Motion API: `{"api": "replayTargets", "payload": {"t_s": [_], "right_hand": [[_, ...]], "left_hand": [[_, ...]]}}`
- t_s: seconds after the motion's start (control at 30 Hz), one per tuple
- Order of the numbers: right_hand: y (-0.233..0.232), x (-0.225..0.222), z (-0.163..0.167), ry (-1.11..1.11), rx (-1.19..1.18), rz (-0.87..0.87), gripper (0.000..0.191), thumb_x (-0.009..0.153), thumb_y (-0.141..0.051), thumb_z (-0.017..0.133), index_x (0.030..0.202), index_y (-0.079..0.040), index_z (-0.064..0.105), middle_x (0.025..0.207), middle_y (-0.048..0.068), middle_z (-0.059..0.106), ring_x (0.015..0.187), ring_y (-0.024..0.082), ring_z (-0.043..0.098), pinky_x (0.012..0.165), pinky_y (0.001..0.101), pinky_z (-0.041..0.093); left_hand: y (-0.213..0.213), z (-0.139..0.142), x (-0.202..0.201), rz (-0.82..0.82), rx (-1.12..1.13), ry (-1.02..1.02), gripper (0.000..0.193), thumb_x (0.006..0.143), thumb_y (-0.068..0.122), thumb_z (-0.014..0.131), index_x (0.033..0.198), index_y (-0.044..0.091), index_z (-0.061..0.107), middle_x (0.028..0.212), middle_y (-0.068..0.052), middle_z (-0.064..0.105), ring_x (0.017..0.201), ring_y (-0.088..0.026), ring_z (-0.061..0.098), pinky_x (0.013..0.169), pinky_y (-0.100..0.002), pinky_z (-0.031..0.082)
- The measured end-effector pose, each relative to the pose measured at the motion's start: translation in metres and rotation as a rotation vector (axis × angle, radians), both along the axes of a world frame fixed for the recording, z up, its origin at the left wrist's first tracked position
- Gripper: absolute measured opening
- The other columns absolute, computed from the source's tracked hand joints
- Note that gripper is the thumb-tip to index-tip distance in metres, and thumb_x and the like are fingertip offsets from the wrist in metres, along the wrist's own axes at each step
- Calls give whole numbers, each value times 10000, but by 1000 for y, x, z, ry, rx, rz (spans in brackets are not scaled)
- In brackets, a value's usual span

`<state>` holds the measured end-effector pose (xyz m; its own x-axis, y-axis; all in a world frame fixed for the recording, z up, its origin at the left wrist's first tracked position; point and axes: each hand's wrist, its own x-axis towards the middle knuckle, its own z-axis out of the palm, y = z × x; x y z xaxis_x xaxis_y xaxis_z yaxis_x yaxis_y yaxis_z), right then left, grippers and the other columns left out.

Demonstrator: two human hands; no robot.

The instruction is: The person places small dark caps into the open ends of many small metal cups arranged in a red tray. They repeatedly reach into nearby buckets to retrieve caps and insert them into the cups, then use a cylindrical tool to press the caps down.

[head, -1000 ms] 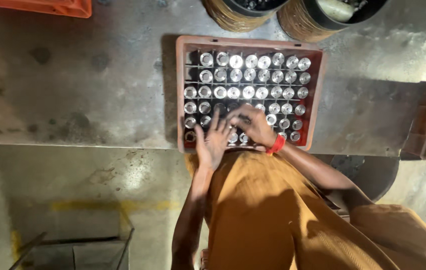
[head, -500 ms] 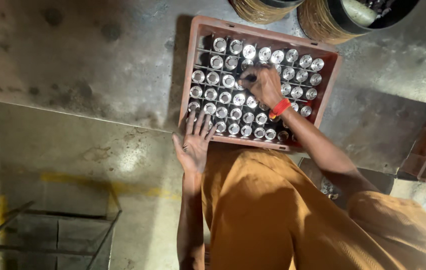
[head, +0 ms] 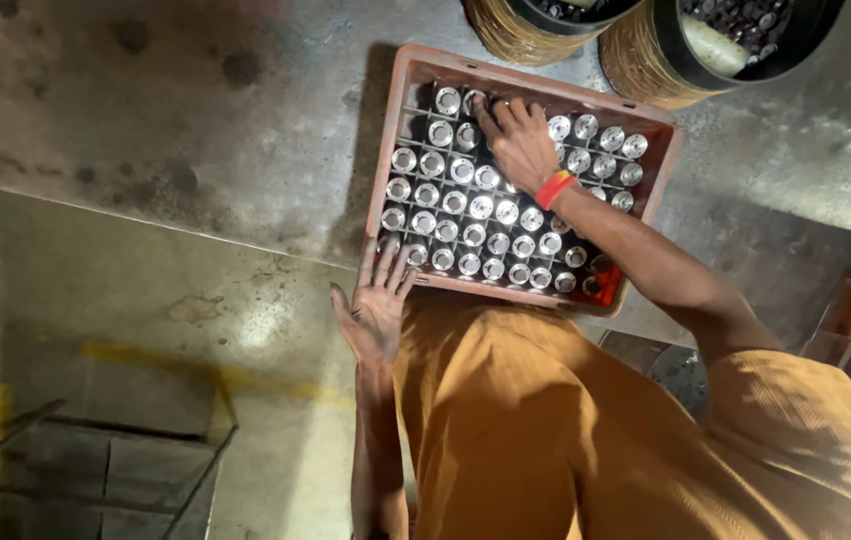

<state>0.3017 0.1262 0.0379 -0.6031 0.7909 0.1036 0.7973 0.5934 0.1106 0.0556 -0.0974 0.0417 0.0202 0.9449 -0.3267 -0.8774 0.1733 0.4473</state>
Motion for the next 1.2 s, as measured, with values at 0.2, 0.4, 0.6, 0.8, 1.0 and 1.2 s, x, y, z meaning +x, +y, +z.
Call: {"api": "replayTargets", "payload": {"t_s": [0.2,0.4,0.6,0.8,1.0,1.2], "right_hand": [[2,-15,15,156,-109,-193,716,656,-121,738,1352,16,645,1103,184,658,1042,315,570,806,446,475],[3,0,38,452,-160,-272,417,904,-152,691,1317,-102,708,1077,178,692,1016,369,609,817,482,488],[15,73,74,852,110,-365,259,1083,-213,644,1236,-15,710,1102,190,724,975,327,694,874,434,541],[87,183,101,872,232,-560,435,1142,-368,569,1312,28,624,1265,238,682,1172,405,649,1031,475,493],[129,211,102,509,-13,-806,505,1117,-469,500,1339,-28,608,1358,285,627,1271,468,568,1092,530,439],[141,163,100,314,-183,-928,617,1032,-549,546,1436,-91,462,1443,371,426,1250,610,465,989,620,422]], "left_hand": [[11,10,-1,-7,39,40,1017,961,756,359,1634,8,213,1670,-256,297,1531,-430,337,1255,-568,265],[20,13,7,-95,43,83,984,971,742,335,1642,31,224,1660,-253,328,1520,-420,371,1245,-526,293],[24,12,13,-169,13,133,997,964,765,302,1638,32,252,1621,-280,386,1461,-418,441,1197,-498,329],[39,21,25,-174,-64,128,978,951,747,279,1610,25,241,1540,-290,448,1350,-497,503,1138,-602,347],[53,22,28,-74,-215,187,888,910,674,347,1613,149,210,1528,-139,402,1348,-406,482,1138,-607,327],[63,0,14,-135,-67,-118,867,1051,671,382,1593,-7,372,1461,-299,535,1236,-389,555,1096,-494,397]]}}
